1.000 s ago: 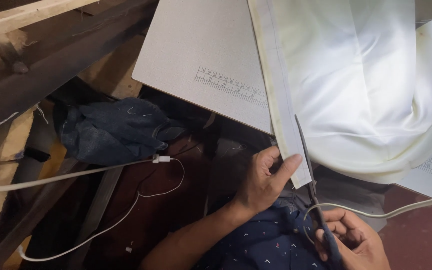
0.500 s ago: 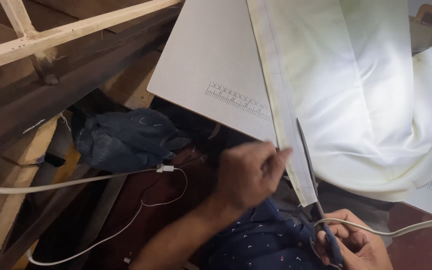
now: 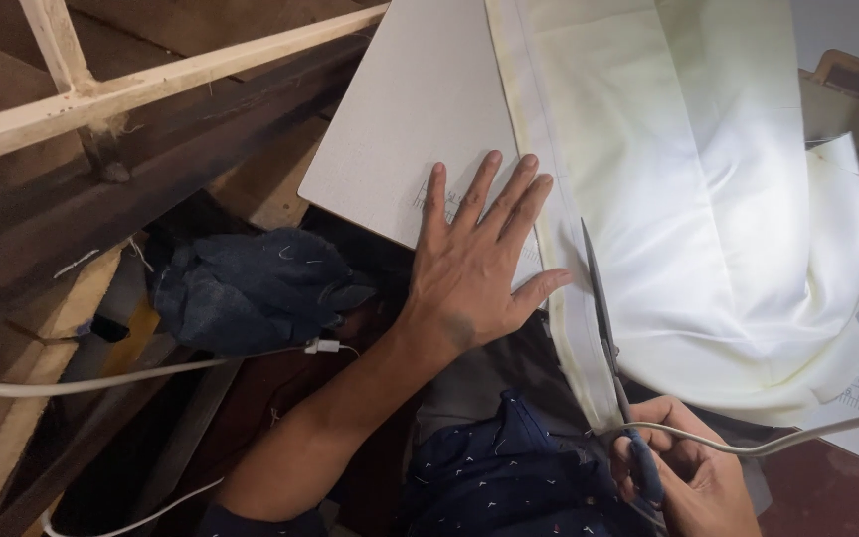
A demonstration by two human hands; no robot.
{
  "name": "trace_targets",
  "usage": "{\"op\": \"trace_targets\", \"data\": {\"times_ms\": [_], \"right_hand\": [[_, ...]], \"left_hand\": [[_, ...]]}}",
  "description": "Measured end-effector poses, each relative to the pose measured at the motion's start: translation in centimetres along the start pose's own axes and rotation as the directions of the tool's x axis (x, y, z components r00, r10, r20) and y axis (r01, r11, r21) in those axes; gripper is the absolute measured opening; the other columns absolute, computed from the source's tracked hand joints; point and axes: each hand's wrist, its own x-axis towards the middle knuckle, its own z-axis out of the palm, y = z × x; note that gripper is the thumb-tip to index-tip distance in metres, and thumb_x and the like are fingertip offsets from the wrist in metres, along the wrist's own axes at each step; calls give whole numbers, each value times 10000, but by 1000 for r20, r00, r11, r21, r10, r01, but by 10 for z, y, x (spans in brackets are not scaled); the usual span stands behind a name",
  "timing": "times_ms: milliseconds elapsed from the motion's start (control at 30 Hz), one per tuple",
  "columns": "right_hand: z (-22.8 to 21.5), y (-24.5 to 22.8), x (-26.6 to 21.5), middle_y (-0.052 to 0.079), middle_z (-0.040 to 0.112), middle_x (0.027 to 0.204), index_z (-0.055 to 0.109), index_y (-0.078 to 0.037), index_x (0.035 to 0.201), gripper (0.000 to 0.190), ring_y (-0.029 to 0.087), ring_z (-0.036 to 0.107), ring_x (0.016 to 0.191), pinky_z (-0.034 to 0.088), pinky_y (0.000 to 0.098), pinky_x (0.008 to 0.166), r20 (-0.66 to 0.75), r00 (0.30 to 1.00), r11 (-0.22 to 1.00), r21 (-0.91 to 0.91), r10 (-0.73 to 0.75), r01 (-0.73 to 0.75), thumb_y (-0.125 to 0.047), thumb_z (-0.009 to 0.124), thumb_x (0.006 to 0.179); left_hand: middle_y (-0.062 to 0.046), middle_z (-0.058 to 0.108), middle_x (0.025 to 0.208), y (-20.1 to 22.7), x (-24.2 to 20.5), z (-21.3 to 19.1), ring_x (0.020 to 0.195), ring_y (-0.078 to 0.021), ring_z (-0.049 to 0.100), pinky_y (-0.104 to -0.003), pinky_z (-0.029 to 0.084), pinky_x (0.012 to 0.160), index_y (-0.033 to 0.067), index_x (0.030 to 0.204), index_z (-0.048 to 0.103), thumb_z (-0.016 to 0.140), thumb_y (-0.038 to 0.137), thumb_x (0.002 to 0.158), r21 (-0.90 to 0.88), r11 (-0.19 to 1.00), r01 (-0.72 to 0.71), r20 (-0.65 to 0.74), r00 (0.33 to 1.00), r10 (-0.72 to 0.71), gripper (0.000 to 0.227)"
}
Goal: The person is sewing a piece of white fabric and then cutting it with large scissors on a sewing table.
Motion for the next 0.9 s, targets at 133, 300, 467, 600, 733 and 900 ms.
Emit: {"op": "trace_targets", "data": {"times_ms": [133,300,467,600,733,900], "right_hand": [[-1,-1,-2,121,556,529,650,98,1028,207,227,500,430,370,320,411,31,999,1000,19,-21,21,-47,725,901],[-6,0,-2,149,572,542,664,111,1025,194,257,527,420,420,322,408,2,1000,1000,21,-22,22,-26,724,902],[13,-27,2,195,583,530,666,108,900,185,238,480,450,365,326,447,20,993,992,-38,-120,120,-63,735,896],[14,-29,2,104,504,547,662,96,949,168,208,486,486,392,306,488,45,987,986,-53,-157,159,-67,698,926],[8,-29,0,173,589,513,671,104,925,155,227,502,435,391,313,441,63,990,989,-61,-128,132,-44,716,916],[20,-36,9,155,572,526,664,96,939,156,215,485,456,394,302,459,40,984,982,-70,-173,176,-51,707,908]], "left_hand": [[-40,267,1706,0,-3,-1,1598,-290,203,-633,21,1274,127,1622,337,422,739,973,-47,999,10,-20,1000,-11,895],[-47,281,1702,1,-2,-3,1595,-298,207,-632,8,1270,118,1614,340,450,733,959,-81,997,14,-17,1000,-15,905],[-29,280,1702,1,-4,-1,1594,-307,202,-648,16,1264,130,1616,333,437,755,947,-74,997,14,-12,1000,-15,921],[-42,295,1701,2,-7,-2,1596,-316,215,-655,22,1265,128,1616,341,449,747,951,-87,996,8,-30,1000,-10,914],[-34,311,1695,2,-7,-3,1593,-323,231,-659,30,1265,130,1610,359,486,753,935,-90,996,4,-42,999,-8,928],[-30,328,1693,5,-10,-5,1590,-321,238,-668,50,1263,135,1614,344,474,759,933,-67,998,7,-48,999,-10,933]]}}
